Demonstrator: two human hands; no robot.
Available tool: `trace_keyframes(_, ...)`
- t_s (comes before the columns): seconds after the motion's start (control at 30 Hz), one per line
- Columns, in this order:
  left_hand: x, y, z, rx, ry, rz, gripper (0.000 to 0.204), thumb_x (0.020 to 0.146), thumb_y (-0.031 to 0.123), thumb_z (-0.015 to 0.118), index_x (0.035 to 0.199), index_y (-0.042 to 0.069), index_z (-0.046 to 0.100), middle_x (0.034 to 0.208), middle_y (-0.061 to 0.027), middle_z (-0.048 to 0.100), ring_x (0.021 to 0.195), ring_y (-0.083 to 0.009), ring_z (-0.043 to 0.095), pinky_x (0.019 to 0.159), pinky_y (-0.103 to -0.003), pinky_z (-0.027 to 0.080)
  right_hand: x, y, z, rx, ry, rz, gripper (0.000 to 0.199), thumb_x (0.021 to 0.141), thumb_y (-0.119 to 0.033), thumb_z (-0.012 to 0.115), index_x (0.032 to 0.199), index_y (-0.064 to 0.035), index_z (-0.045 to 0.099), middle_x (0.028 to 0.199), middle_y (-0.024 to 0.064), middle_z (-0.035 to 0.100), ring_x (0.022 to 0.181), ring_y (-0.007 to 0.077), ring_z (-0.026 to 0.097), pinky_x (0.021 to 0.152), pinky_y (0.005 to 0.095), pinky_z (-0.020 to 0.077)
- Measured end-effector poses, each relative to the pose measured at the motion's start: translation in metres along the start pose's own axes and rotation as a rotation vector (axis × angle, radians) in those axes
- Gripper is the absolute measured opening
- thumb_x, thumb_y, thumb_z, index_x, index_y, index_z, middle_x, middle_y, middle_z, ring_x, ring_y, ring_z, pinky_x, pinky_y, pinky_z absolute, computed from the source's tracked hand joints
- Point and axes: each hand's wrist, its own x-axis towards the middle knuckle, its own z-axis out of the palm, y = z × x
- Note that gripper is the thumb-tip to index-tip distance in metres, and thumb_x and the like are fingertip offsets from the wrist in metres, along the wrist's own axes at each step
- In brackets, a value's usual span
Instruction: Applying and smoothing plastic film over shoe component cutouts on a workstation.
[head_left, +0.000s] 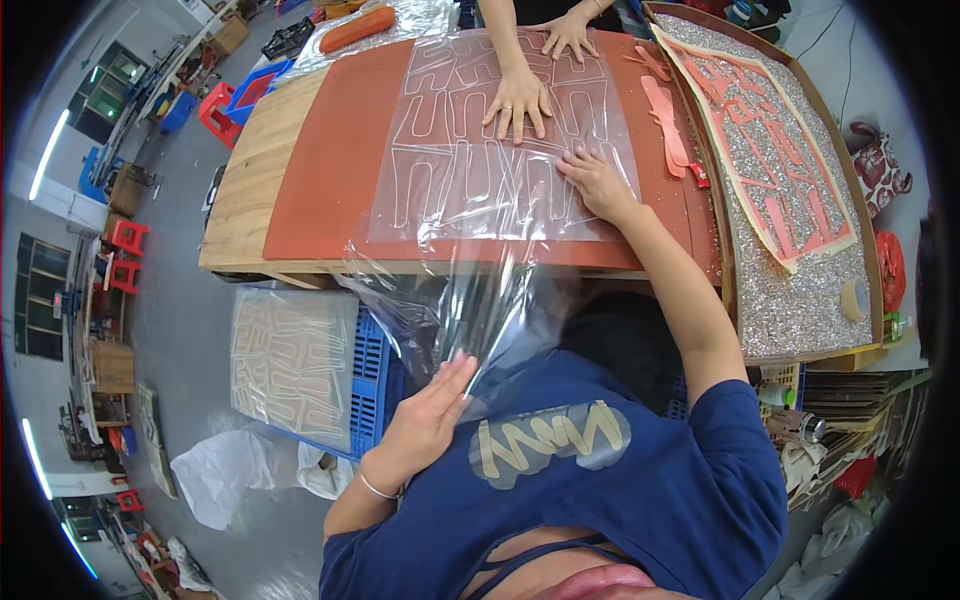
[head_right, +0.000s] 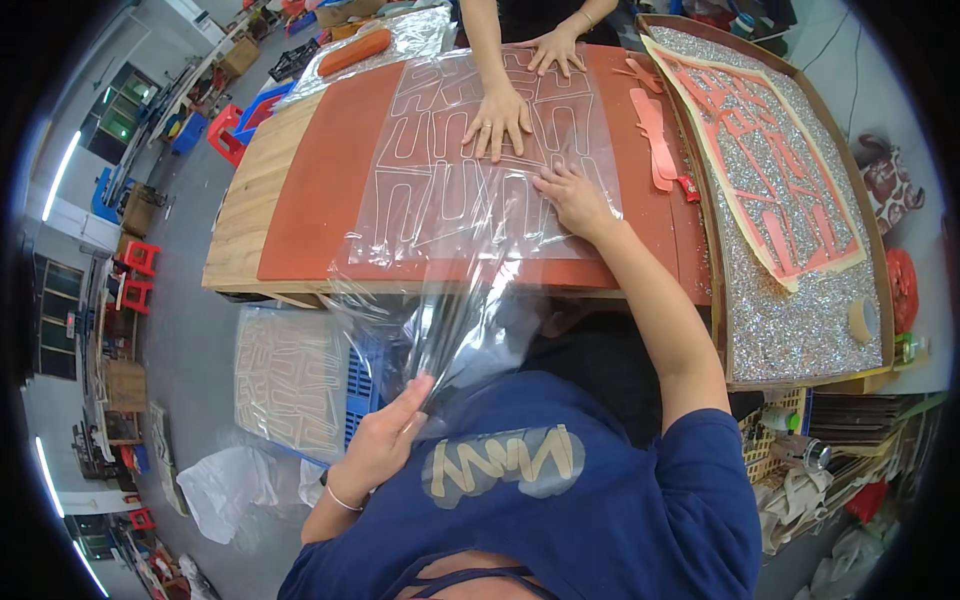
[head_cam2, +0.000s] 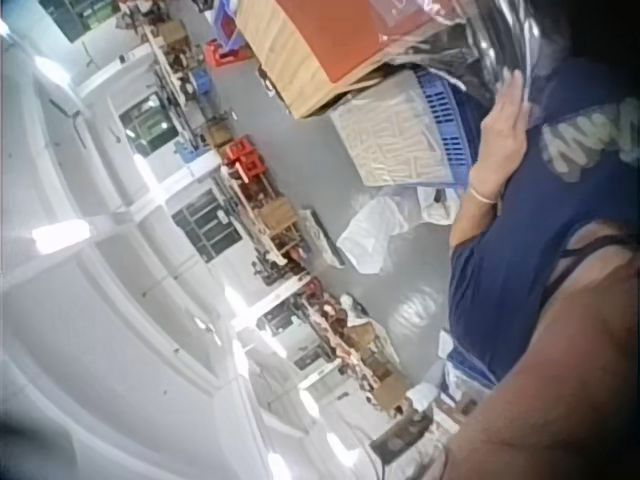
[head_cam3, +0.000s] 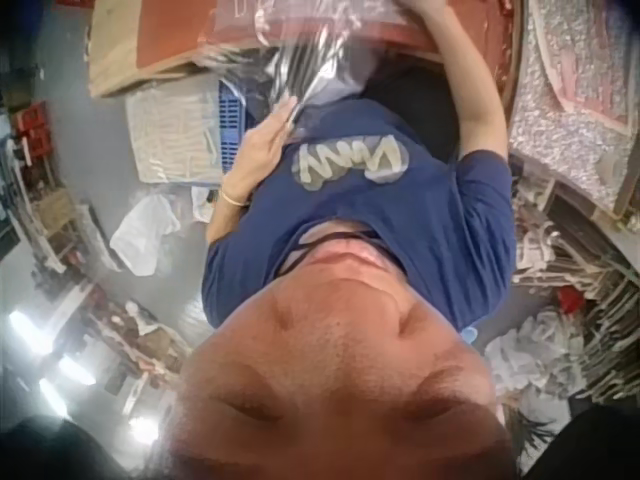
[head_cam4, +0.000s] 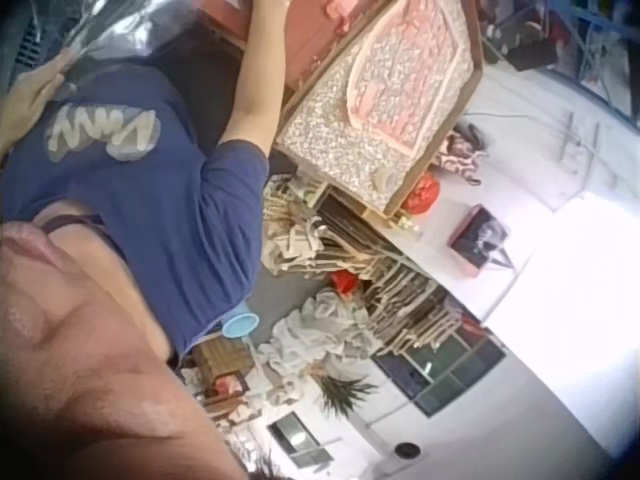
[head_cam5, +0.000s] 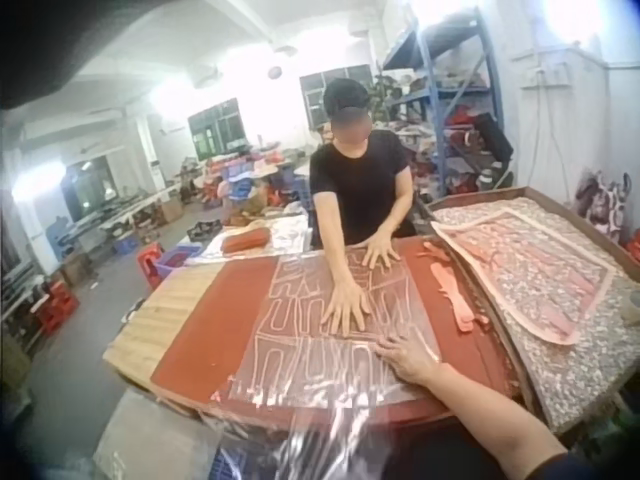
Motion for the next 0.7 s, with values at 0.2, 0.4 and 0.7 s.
trace_keyframes(0.2,-0.053,-0.010,-0.038,-0.106,-0.004,-0.213,0.044,0.088,0.000,0.049,0.131,0.006,0.050,0.136,-0.0147,0.048,0.131,-0.0282,0.040,0.108,-0.034,0.032,-0.029,-0.063,-0.011,0.037,0.080,-0.029,0.032,0.087,-0.009,0.053,0.118,-0.0050,0.058,0.122,0.0159,0.058,0.119,0.0358,0.050,0.104,0.0423,0.0360)
trace_keyframes(0.4,-0.093,0.005,-0.078,-0.106,0.061,-0.293,0.044,0.086,-0.004,0.049,0.130,0.003,0.050,0.132,-0.0125,0.052,0.128,-0.0268,0.044,0.108,-0.034,0.032,-0.061,-0.116,-0.009,-0.041,0.185,-0.098,0.033,0.080,-0.006,0.057,0.113,-0.0023,0.060,0.112,0.0164,0.061,0.111,0.0351,0.053,0.100,0.0444,0.0378)
trace_keyframes(0.7,-0.114,-0.029,-0.079,0.000,0.288,-0.205,0.036,0.096,0.020,0.049,0.126,0.002,0.054,0.121,-0.0149,0.061,0.114,-0.0254,0.058,0.098,-0.031,0.042,-0.012,-0.109,-0.030,0.339,0.218,0.194,0.036,0.086,-0.015,0.060,0.121,-0.0099,0.058,0.126,0.0174,0.054,0.116,0.0369,0.051,0.100,0.0464,0.0363)
